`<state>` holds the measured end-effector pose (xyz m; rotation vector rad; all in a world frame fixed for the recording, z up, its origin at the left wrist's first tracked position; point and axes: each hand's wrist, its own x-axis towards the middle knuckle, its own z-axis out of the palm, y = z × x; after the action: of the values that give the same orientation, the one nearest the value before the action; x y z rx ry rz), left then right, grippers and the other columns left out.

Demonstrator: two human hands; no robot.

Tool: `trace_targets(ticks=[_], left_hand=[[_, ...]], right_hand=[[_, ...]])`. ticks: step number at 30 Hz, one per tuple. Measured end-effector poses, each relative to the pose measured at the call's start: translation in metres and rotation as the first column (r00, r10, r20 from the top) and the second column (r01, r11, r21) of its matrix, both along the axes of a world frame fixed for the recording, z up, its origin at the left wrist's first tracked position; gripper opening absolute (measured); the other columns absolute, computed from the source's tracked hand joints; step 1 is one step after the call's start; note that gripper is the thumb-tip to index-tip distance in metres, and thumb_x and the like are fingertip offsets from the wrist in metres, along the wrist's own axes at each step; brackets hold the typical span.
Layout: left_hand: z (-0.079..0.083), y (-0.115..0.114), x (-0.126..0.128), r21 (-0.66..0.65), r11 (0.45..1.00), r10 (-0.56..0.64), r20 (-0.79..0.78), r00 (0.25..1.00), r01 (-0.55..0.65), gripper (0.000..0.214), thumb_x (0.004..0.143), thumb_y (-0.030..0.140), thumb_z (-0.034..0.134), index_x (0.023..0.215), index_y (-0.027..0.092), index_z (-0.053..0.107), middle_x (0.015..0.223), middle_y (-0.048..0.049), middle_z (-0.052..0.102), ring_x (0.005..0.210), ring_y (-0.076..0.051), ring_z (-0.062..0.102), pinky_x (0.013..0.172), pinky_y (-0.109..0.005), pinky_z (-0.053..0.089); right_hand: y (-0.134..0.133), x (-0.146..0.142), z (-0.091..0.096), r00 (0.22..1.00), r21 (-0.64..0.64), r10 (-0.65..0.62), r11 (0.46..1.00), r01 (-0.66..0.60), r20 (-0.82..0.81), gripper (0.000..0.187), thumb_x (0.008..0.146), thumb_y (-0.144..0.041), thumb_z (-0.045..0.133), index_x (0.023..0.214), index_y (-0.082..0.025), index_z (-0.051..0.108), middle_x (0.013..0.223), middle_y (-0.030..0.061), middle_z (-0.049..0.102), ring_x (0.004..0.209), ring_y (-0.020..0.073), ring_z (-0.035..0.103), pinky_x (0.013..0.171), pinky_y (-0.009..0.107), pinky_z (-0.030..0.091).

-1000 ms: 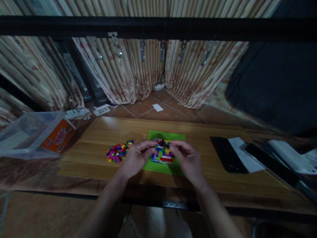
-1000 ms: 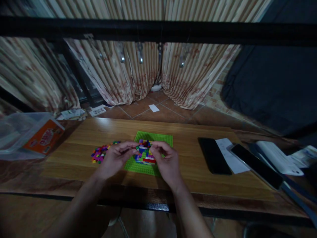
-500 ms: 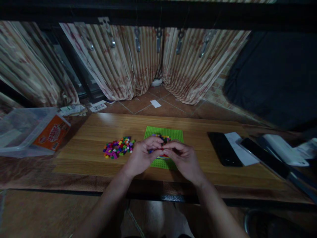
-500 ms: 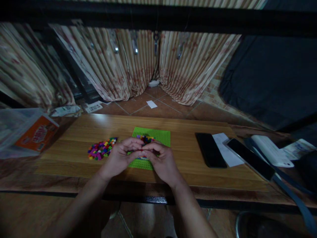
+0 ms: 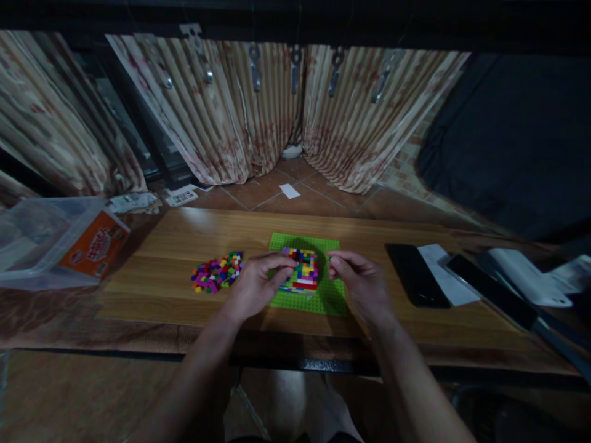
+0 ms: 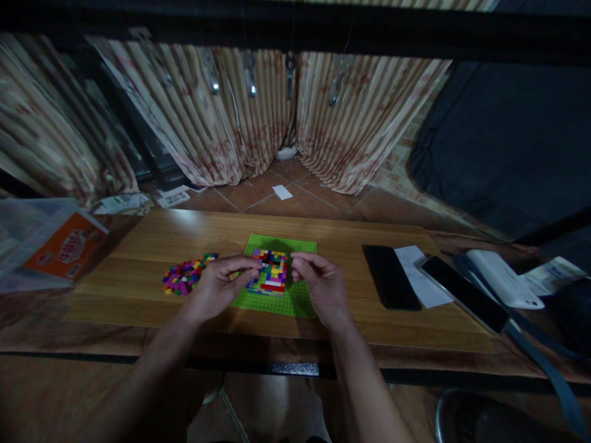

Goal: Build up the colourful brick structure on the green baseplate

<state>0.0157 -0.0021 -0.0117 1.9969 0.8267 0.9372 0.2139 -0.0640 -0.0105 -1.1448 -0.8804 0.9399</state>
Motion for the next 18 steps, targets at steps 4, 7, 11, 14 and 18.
trace_targets(ticks=[4, 7, 11, 14, 18], left_hand=[[0.004, -0.001, 0.001, 0.089, 0.996, -0.002, -0.045, 0.999, 0.006, 0.016, 0.086, 0.018, 0.057, 0.094, 0.02, 0.071, 0.094, -0.0036, 0.071, 0.089, -0.014, 0.065, 0.083, -0.027, 0.051], [0.005, -0.002, 0.001, 0.131, 0.991, 0.009, -0.087, 0.996, 0.002, 0.017, 0.087, 0.017, 0.055, 0.097, 0.02, 0.069, 0.099, -0.004, 0.07, 0.091, -0.014, 0.065, 0.084, -0.028, 0.051], [0.003, -0.003, 0.003, 0.158, 0.987, 0.051, -0.136, 0.989, -0.029, 0.018, 0.087, 0.018, 0.055, 0.103, 0.019, 0.064, 0.098, -0.0044, 0.07, 0.088, -0.015, 0.066, 0.082, -0.029, 0.052], [0.003, -0.005, 0.005, 0.2, 0.98, 0.037, -0.186, 0.982, 0.001, 0.014, 0.087, 0.018, 0.055, 0.098, 0.02, 0.063, 0.092, -0.0027, 0.069, 0.086, -0.015, 0.065, 0.079, -0.029, 0.051], [0.003, -0.007, 0.01, 0.273, 0.959, -0.003, -0.265, 0.964, 0.078, 0.012, 0.089, 0.018, 0.052, 0.092, 0.02, 0.064, 0.091, -0.0026, 0.069, 0.088, -0.015, 0.064, 0.079, -0.029, 0.048]], right_hand=[[0.0, -0.001, -0.001, 0.999, -0.03, 0.03, 0.999, -0.029, 0.041, 0.012, 0.068, -0.03, 0.078, 0.078, -0.024, 0.075, 0.064, -0.002, 0.069, 0.057, 0.0118, 0.061, 0.059, 0.027, 0.05], [-0.002, 0.001, -0.003, 0.99, -0.059, 0.064, 0.997, -0.056, 0.127, 0.014, 0.07, -0.032, 0.076, 0.082, -0.025, 0.074, 0.07, -0.0008, 0.071, 0.063, 0.0146, 0.065, 0.064, 0.03, 0.053], [-0.005, 0.005, -0.007, 0.917, -0.046, 0.072, 0.997, -0.059, 0.393, 0.018, 0.082, -0.036, 0.065, 0.094, -0.026, 0.073, 0.084, 0.002, 0.072, 0.071, 0.0167, 0.068, 0.067, 0.031, 0.054], [-0.005, 0.007, -0.012, 0.826, -0.03, 0.059, 0.998, -0.051, 0.56, 0.021, 0.087, -0.038, 0.058, 0.095, -0.024, 0.072, 0.089, 0.004, 0.071, 0.073, 0.0177, 0.068, 0.068, 0.031, 0.053], [-0.004, 0.007, -0.015, 0.813, -0.041, 0.025, 0.999, -0.002, 0.581, 0.022, 0.087, -0.04, 0.058, 0.093, -0.023, 0.07, 0.083, 0.0033, 0.07, 0.071, 0.0185, 0.068, 0.067, 0.031, 0.051]])
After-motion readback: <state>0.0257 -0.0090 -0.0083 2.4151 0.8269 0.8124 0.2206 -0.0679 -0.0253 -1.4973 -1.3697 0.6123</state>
